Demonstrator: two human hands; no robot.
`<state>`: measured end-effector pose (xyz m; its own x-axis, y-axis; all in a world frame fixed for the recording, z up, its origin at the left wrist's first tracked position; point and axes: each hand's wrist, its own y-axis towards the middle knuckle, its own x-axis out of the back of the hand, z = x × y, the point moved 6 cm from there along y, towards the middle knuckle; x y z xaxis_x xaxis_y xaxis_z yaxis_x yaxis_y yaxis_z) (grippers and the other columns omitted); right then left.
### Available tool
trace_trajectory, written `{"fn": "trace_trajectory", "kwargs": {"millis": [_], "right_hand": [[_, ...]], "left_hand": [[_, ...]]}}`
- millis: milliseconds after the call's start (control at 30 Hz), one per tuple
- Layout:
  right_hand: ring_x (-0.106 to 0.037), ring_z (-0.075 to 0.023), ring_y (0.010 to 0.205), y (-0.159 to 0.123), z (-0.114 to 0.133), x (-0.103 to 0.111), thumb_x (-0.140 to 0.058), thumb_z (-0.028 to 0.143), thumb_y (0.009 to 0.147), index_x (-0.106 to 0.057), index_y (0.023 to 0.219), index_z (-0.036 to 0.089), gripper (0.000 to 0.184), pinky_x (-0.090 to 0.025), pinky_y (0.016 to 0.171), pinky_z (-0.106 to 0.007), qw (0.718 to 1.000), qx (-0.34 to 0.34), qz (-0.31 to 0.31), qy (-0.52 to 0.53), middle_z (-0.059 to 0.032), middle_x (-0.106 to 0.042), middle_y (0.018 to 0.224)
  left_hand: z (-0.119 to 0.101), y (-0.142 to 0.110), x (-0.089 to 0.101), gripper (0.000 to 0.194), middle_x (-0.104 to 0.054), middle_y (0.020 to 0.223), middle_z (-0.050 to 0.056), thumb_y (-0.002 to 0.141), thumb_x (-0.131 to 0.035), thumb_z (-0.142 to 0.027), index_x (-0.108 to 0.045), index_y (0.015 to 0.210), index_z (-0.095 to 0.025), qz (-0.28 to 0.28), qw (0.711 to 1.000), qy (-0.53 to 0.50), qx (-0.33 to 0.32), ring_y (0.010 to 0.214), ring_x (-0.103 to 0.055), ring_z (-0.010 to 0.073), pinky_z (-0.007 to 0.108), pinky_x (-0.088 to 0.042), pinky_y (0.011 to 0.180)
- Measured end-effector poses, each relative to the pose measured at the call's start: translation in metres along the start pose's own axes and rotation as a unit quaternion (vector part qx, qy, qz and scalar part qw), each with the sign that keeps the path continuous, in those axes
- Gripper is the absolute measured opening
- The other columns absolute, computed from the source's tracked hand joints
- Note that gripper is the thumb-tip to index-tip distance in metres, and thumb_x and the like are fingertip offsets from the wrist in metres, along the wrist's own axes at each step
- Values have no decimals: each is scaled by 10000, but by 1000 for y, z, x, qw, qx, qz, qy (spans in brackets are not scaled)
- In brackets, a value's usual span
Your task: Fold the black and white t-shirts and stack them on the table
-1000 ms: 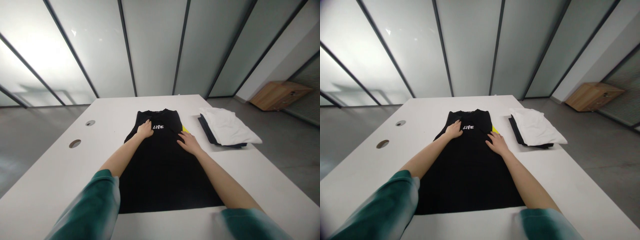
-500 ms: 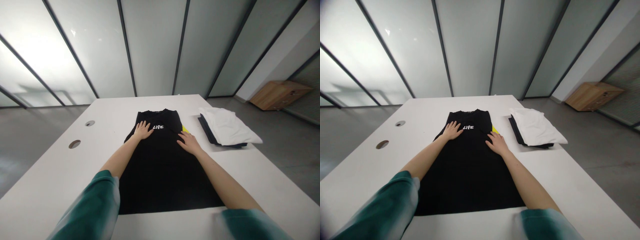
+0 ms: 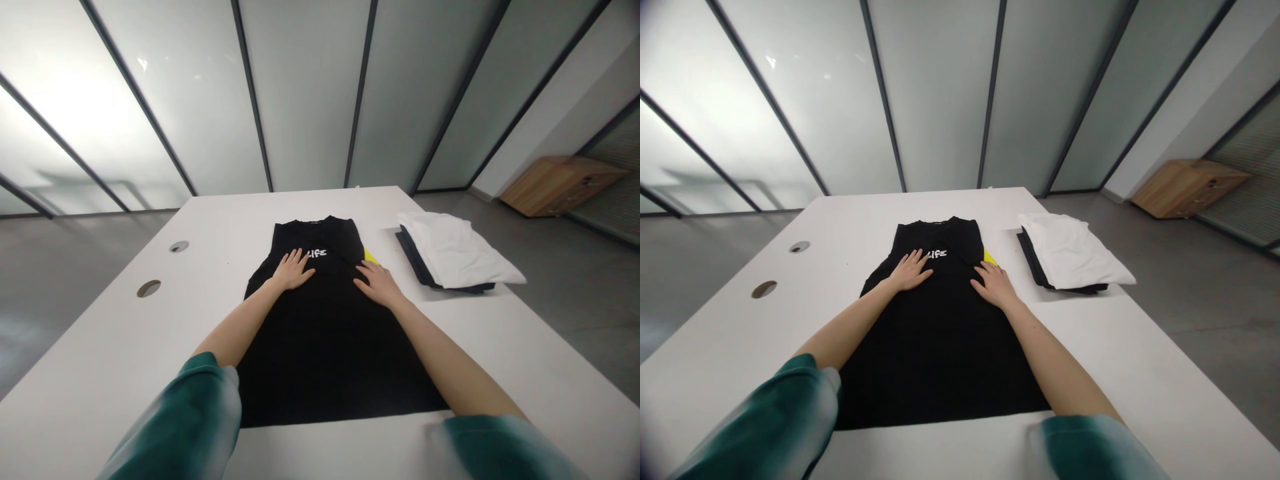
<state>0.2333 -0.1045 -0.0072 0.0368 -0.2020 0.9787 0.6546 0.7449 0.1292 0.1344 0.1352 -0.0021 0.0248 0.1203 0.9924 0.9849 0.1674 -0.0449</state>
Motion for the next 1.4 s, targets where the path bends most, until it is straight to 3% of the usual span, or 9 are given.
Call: {"fn": "trace_trajectory", "kwargs": {"millis": [233,467,733,867,1000,1100,1233,1400], "right_hand": [[-435,-312,1382,0,1,0,-445,465,971,-574,1389,169,528,-364,1116,-478,1000,2,-2,0,-140,-479,1508],[-419,-311,1395,1,-1,-1,-422,479,977,-573,1392,163,543,-341,1137,-462,1000,0,6,0,-143,-469,1516],[-264,-294,1487,-2,-2,-8,-319,573,984,-381,1535,186,676,-215,1195,-476,997,-41,49,-39,-118,-325,1608],[-303,-313,1466,-2,-2,-7,-348,566,973,-417,1508,163,673,-259,1170,-490,999,-30,28,-34,-142,-361,1587],[-452,-317,1354,-3,0,6,-462,446,944,-554,1381,146,537,-371,1090,-459,999,-2,-37,-9,-164,-504,1474],[-573,-310,1166,-7,1,22,-520,341,903,-667,1169,162,352,-438,984,-441,996,26,-83,2,-162,-638,1255],[-614,-259,891,-30,-4,36,-514,296,888,-665,844,194,188,-466,819,-381,994,78,-74,37,-110,-673,914],[-577,-212,706,-89,-19,45,-498,330,893,-579,705,226,230,-443,679,-333,988,112,-31,97,-54,-617,718]], "left_hand": [[3,-27,9,693,-228,1642,117,969,-344,-596,-362,1530,-189,-1,998,-19,-53,1511,-207,285,437,-210,1211],[42,-61,7,669,-288,1624,108,972,-353,-573,-383,1526,-200,-30,999,8,39,1506,-220,308,473,-202,1211],[50,-65,3,718,-227,1646,98,959,-320,-637,-323,1558,-239,-25,996,10,83,1520,-153,331,514,-191,1201],[51,-62,2,713,-254,1638,105,952,-349,-624,-342,1547,-230,-26,997,4,79,1514,-176,337,516,-200,1194],[46,-67,13,676,-364,1580,149,928,-446,-567,-430,1476,-173,-99,993,-5,71,1474,-276,340,486,-260,1170],[41,-81,27,479,-550,1373,167,901,-524,-456,-576,1279,-166,-156,987,2,47,1318,-461,329,467,-363,1089],[52,-114,38,193,-629,981,112,881,-527,-364,-625,917,-201,-145,989,6,29,993,-598,288,431,-462,908],[75,-170,37,202,-597,831,53,884,-484,-382,-566,787,-225,-136,988,-65,12,809,-601,224,364,-490,798]]}}
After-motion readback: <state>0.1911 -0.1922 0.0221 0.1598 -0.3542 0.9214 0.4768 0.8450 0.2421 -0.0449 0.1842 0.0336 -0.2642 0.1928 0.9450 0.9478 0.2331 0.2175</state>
